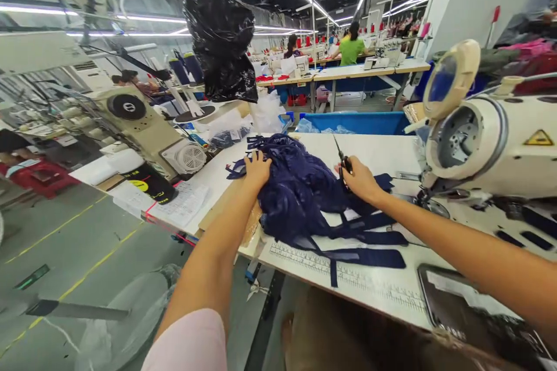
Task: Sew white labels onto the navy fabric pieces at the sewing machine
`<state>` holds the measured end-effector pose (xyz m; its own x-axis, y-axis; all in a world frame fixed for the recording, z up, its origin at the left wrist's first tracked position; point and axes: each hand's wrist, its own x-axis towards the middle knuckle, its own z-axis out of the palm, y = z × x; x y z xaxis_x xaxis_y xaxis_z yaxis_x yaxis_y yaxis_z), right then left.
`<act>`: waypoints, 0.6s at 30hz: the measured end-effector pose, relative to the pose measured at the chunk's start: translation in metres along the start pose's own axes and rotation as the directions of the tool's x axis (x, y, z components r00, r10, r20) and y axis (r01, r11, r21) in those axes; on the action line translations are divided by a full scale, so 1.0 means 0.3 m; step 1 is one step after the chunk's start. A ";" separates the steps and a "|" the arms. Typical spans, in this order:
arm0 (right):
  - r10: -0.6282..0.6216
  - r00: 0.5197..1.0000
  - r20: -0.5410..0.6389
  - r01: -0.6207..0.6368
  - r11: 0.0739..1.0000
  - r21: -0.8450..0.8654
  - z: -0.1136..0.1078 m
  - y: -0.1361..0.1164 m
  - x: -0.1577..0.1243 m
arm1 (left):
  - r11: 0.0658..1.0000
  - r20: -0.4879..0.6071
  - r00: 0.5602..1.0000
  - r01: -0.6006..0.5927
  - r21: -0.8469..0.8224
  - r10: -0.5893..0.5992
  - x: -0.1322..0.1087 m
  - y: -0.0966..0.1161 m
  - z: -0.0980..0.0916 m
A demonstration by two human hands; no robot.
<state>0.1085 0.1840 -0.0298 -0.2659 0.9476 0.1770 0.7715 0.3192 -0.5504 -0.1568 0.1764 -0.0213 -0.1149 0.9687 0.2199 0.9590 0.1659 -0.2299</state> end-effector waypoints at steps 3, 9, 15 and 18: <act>-0.040 0.990 -0.137 0.084 0.941 0.327 -0.083 0.034 -0.073 | 0.997 -0.092 0.993 -0.079 0.003 0.078 -0.075 0.057 -0.110; -0.081 0.991 -0.106 0.130 0.765 0.630 -0.254 0.021 -0.322 | 0.479 -0.151 0.495 -0.868 -0.131 0.856 -0.440 0.389 -0.249; -0.058 0.994 -0.098 0.109 0.727 0.678 -0.382 0.062 -0.583 | 0.586 -0.065 0.603 -0.792 -0.171 0.795 -0.465 0.542 -0.138; 0.044 0.988 -0.149 0.072 0.722 0.688 -0.385 0.161 -0.724 | 0.663 -0.151 0.859 -0.479 -0.575 0.490 -0.411 0.449 -0.146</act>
<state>0.2703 -0.0053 -0.0006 -0.1430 0.9515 0.2722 0.1396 0.2917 -0.9463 -0.0021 0.0712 -0.0380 0.4100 0.8854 0.2191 0.8399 -0.4602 0.2878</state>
